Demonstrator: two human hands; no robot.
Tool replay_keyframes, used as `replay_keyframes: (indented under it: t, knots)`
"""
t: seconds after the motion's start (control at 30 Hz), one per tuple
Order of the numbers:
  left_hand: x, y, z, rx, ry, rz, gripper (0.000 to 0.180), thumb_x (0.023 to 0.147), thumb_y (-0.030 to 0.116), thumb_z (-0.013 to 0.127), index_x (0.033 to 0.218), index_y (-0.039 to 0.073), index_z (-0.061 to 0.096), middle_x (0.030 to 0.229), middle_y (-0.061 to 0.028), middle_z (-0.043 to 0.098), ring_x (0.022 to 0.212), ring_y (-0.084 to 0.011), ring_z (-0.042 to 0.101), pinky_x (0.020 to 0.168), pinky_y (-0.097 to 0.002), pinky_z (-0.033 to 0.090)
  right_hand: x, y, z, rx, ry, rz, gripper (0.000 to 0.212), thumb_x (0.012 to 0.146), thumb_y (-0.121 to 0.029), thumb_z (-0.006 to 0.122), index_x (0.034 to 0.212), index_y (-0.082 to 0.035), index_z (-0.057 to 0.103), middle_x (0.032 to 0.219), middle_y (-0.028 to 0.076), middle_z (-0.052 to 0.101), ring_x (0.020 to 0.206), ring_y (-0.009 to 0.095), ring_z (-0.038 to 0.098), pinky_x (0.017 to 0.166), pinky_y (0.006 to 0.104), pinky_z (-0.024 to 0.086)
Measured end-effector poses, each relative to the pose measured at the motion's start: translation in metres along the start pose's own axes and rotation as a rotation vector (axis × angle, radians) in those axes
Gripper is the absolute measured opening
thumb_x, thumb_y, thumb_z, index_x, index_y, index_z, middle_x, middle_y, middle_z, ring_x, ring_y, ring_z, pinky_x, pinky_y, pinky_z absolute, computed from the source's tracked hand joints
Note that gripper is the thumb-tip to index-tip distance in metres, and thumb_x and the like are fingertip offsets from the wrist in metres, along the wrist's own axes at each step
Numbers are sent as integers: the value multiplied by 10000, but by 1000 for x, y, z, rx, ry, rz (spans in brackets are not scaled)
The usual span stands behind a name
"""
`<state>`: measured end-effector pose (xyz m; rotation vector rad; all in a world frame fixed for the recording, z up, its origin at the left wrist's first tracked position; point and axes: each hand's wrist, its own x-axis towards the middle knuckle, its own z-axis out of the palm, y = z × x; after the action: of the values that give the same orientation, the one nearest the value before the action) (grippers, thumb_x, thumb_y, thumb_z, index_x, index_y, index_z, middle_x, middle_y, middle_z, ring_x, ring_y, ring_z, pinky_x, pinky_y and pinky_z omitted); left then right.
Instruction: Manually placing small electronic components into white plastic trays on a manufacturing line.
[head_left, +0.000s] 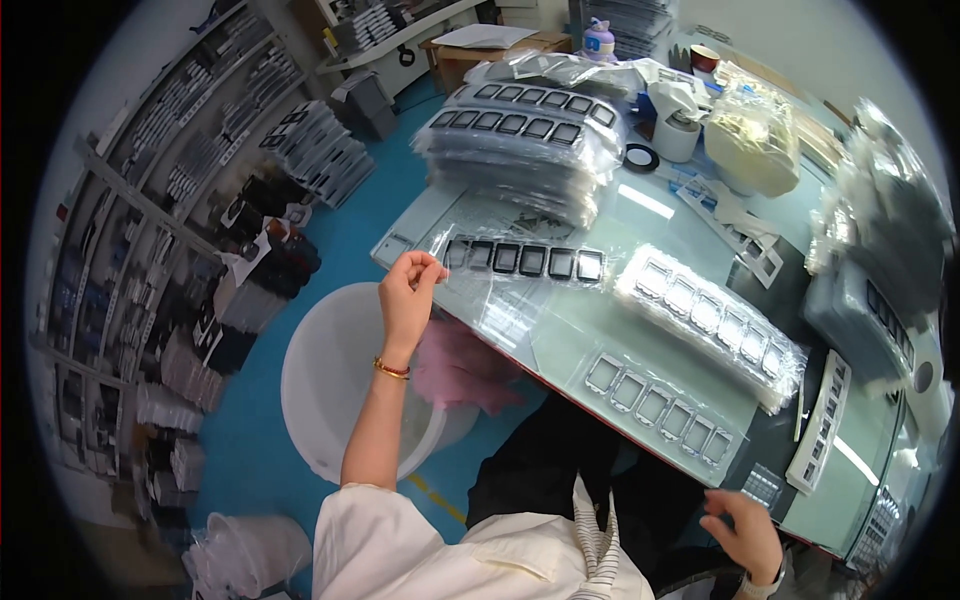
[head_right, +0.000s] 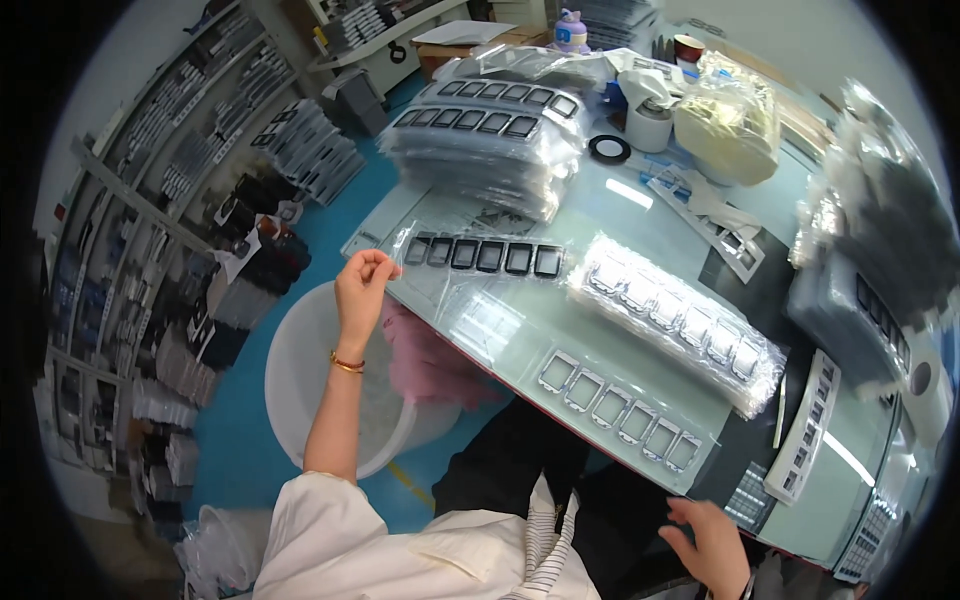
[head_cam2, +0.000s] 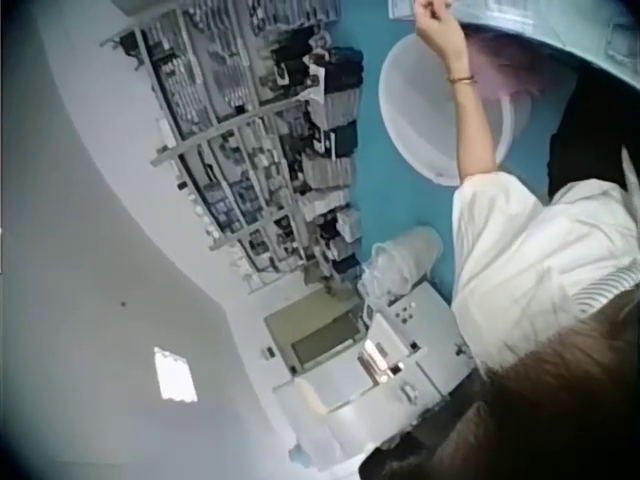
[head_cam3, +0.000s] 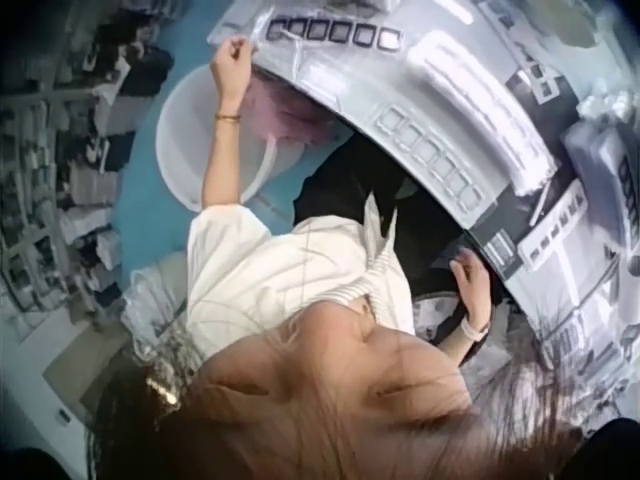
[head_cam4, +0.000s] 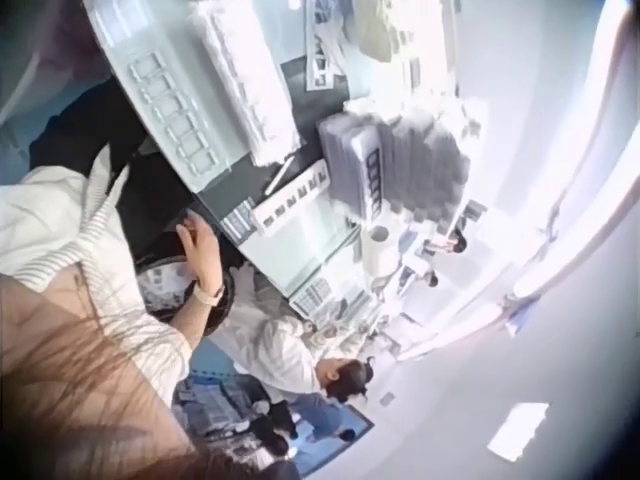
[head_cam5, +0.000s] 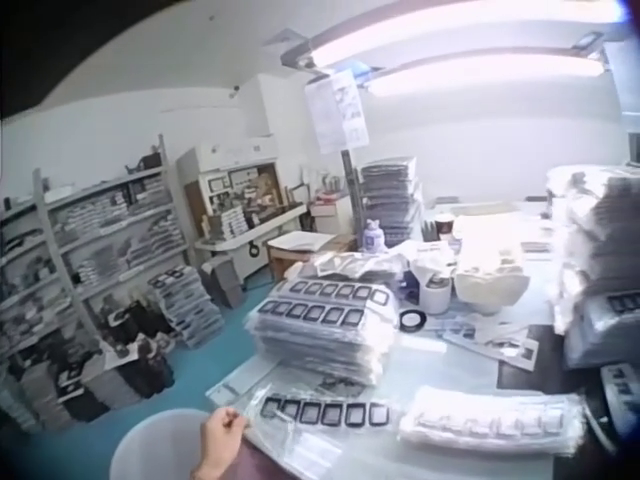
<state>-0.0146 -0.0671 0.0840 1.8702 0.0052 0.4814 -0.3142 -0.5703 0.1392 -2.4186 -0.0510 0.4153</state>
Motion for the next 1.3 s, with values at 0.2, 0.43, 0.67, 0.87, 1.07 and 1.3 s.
replay_keyframes:
  t: [0.2,0.43,0.67,0.87,1.07,1.3]
  knots:
    - [-36,98,32,126,-149,237,35,967,13,711,993,5,690,879,-51,779,816,-119,740,793,-278,559,103,-87,-45,-134,201,-437,386,849,3,754,1226,-43,687,1036,126,722,954,347,668,840,431,538]
    - [-73,176,65,146,-344,520,135,893,-51,743,986,37,700,906,-70,763,819,-193,734,728,-300,561,190,-172,-48,-234,466,-884,399,812,-17,757,1200,-84,691,1428,117,610,1380,378,529,1119,499,447]
    - [-82,179,75,-92,-302,465,214,893,-20,757,1099,34,736,1002,-90,772,900,-250,735,815,-339,562,189,-172,-90,-155,451,-969,154,804,30,717,926,-58,685,1234,91,704,1312,378,585,1049,497,496]
    - [-93,58,101,332,-543,443,216,959,97,690,1156,62,770,1313,-108,706,1258,-330,626,1058,-443,482,165,-149,-112,-170,468,-827,190,770,78,685,909,-50,695,1138,103,737,1229,372,636,971,451,531]
    - [-119,34,109,395,-631,423,267,939,172,722,1194,191,800,1452,-90,631,1438,-320,498,1228,-503,317,134,-121,-115,-168,453,-673,187,767,85,678,900,-45,701,1126,111,744,1232,373,634,964,440,533]
    - [-121,26,108,383,-601,414,255,941,172,725,1185,177,798,1444,-92,632,1450,-328,490,1247,-517,303,105,-67,-90,-207,310,-456,206,799,98,706,945,-47,704,1147,97,722,1221,364,615,925,448,538]
